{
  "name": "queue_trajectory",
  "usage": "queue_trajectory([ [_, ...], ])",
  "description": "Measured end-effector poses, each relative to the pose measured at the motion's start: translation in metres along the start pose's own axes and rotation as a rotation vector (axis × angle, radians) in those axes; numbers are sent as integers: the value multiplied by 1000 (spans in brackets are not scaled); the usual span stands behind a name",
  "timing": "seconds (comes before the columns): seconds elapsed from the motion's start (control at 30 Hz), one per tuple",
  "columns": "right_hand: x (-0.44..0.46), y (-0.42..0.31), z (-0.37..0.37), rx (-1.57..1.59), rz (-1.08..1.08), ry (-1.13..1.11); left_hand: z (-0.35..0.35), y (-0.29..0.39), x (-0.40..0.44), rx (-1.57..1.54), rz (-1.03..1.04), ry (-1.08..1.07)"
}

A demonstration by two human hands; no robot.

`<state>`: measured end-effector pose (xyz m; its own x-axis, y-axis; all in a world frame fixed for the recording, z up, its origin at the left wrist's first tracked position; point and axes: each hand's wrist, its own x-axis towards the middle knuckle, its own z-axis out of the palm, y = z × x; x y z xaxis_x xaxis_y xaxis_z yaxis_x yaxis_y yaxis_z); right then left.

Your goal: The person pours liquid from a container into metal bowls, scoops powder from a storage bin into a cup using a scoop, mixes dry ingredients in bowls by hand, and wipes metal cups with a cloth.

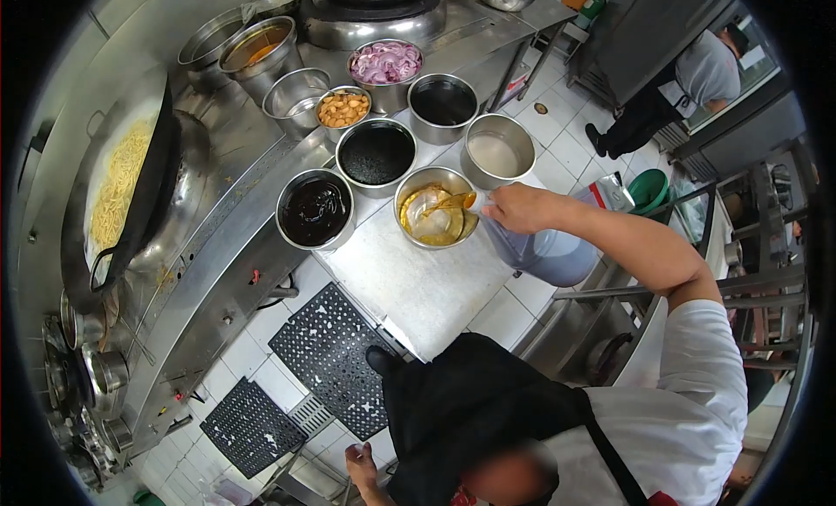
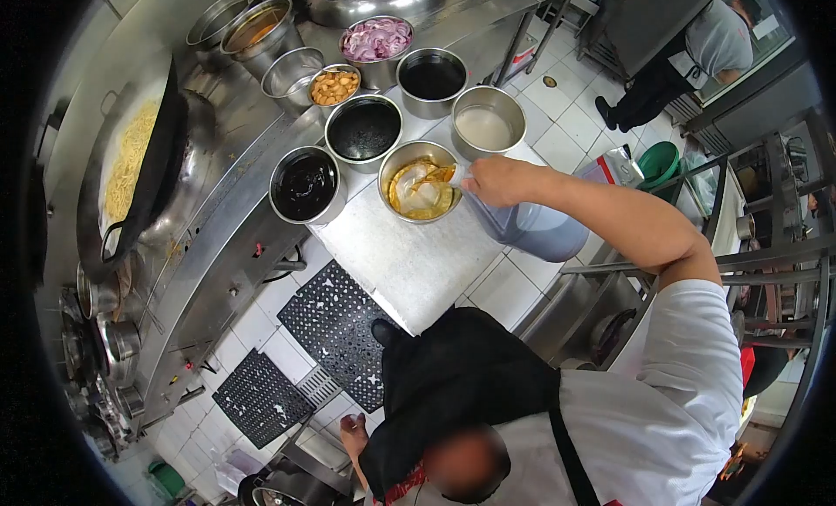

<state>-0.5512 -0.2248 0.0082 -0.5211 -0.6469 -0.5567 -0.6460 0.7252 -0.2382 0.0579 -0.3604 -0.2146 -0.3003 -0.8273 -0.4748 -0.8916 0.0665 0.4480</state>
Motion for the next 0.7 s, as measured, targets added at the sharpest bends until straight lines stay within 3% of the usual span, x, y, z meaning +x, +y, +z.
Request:
queue_trajectory([
  [0.7,10,13,8,-109,-26,0,22,-29,6,-67,-36,-8],
])
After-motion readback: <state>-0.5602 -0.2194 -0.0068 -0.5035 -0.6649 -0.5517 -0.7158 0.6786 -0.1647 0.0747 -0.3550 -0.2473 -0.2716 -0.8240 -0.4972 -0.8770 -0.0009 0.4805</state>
